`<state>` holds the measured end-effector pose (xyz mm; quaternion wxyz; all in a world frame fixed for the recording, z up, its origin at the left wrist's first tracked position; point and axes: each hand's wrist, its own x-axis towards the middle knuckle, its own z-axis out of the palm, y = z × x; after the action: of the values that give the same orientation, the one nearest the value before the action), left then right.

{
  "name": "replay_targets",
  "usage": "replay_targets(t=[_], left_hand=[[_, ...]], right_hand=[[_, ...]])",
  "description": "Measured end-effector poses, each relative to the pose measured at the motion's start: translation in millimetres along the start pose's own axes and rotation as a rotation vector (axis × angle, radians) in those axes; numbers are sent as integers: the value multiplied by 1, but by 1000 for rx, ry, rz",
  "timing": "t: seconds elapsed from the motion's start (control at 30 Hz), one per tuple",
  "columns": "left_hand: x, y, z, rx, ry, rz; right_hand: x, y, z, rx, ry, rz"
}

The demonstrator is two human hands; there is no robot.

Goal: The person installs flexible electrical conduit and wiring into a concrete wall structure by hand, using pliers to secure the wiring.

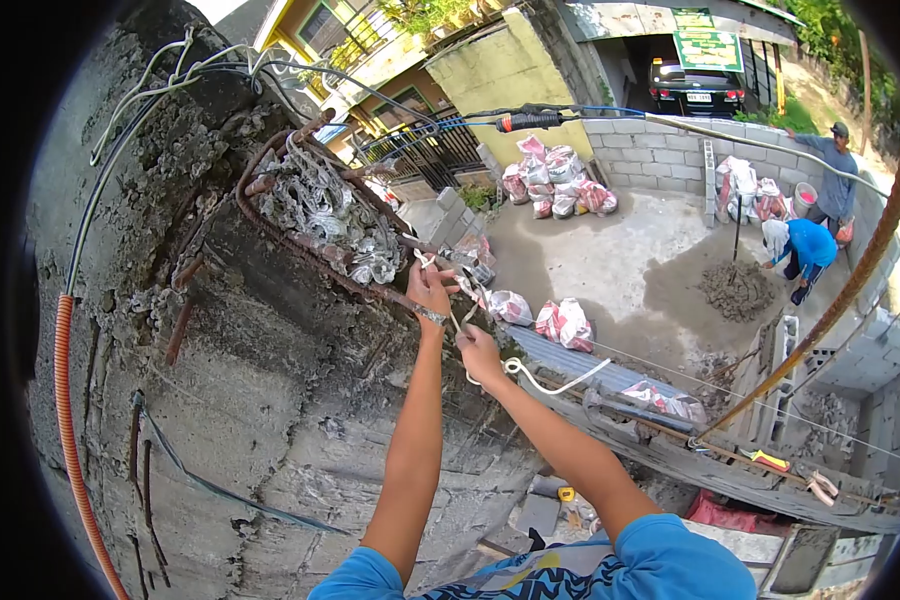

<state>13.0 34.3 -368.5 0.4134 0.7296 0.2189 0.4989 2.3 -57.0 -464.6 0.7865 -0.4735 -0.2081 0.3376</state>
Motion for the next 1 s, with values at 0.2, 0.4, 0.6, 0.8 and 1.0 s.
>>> replay_targets(t=[0.2, 0.4, 0.6, 0.8, 1.0], left_hand=[[-6, 9, -6, 20, 5, -3], [-12, 15, -7, 26, -21, -72], [-14, 13, -4, 198, 33, -148], [-9, -13, -20, -234, -29, -142], [-2, -34, -37, -385, -74, -251]], right_hand=[[14, -51, -24, -644, 83, -383], [16, -37, -43, -561, 42, -332], [86, -71, -20, -353, -125, -357], [109, -63, 1, 256, -700, 8], [105, -74, -4, 320, -673, 95]])
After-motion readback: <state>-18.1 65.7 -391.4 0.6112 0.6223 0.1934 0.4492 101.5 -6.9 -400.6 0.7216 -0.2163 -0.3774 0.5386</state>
